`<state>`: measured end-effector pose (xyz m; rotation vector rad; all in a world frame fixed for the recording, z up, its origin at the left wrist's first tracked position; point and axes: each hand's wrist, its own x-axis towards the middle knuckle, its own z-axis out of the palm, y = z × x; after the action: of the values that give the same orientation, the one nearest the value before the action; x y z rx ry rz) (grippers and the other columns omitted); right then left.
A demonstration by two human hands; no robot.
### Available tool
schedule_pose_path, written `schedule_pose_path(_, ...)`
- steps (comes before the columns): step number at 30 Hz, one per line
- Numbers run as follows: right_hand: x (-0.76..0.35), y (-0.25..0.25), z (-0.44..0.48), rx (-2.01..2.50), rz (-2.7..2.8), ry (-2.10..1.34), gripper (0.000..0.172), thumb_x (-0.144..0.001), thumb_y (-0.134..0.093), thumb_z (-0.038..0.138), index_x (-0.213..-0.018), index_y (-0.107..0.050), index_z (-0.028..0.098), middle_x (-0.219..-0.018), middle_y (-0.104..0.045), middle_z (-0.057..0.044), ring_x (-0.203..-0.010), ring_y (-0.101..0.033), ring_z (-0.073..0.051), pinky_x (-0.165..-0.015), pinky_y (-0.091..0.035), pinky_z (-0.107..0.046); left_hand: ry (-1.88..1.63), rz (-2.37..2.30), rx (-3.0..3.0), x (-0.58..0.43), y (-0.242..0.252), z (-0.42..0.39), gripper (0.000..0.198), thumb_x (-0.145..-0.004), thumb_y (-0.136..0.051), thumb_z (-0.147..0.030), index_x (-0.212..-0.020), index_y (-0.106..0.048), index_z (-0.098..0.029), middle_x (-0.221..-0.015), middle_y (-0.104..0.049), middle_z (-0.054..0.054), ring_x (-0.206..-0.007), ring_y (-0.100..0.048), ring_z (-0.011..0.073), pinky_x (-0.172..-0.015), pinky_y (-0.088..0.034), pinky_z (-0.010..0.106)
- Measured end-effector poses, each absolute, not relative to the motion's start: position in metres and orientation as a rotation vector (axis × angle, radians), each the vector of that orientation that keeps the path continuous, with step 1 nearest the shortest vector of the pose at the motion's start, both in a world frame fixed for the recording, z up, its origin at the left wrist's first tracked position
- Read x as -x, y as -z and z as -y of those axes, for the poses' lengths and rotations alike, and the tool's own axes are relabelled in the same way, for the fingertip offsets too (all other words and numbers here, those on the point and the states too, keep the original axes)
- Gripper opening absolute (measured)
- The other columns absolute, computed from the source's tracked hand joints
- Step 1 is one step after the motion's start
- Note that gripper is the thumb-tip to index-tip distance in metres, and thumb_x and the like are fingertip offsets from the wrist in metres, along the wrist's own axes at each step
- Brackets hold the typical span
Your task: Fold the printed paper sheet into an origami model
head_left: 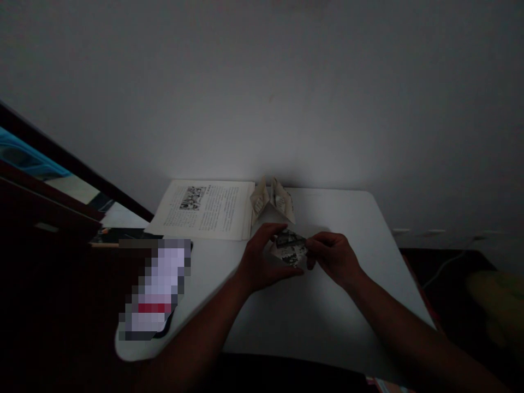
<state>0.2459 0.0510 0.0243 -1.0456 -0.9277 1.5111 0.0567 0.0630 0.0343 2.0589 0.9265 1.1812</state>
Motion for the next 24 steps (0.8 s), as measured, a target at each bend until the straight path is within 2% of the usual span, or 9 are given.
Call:
schedule_pose_path(14,-0.2454,-0.0234,-0.0508,1.080,0.928,-1.484,0.016,-0.067,-0.073,0.027,-0.067,-0.071,0.011,-0.050,-0.062,-0.002,-0.040,-0.057,-0.014,-0.041,-0.046,-0.027,-1.219,-0.967,-2.065,-0.0571,-0.0366,-0.0621,0.072,-0.055,-0.079,-0.040,-0.116,-0.047,-0.021,-0.106,-0.055,0.007,-0.094,-0.056,0.0203,-0.077,-0.050,0.034)
schedule_pose_path(24,-0.2466,-0.0240,-0.0518,1.120,0.931,-1.451,0.017,-0.066,-0.074,0.030,-0.069,-0.071,0.013,-0.056,-0.064,-0.002,-0.044,-0.058,-0.013,-0.043,-0.049,-0.027,-1.293,-0.978,-2.044,-0.0586,-0.0348,-0.0626,0.048,-0.066,-0.073,-0.033,-0.108,-0.052,-0.020,-0.101,-0.057,0.005,-0.091,-0.057,0.0171,-0.076,-0.050,0.032)
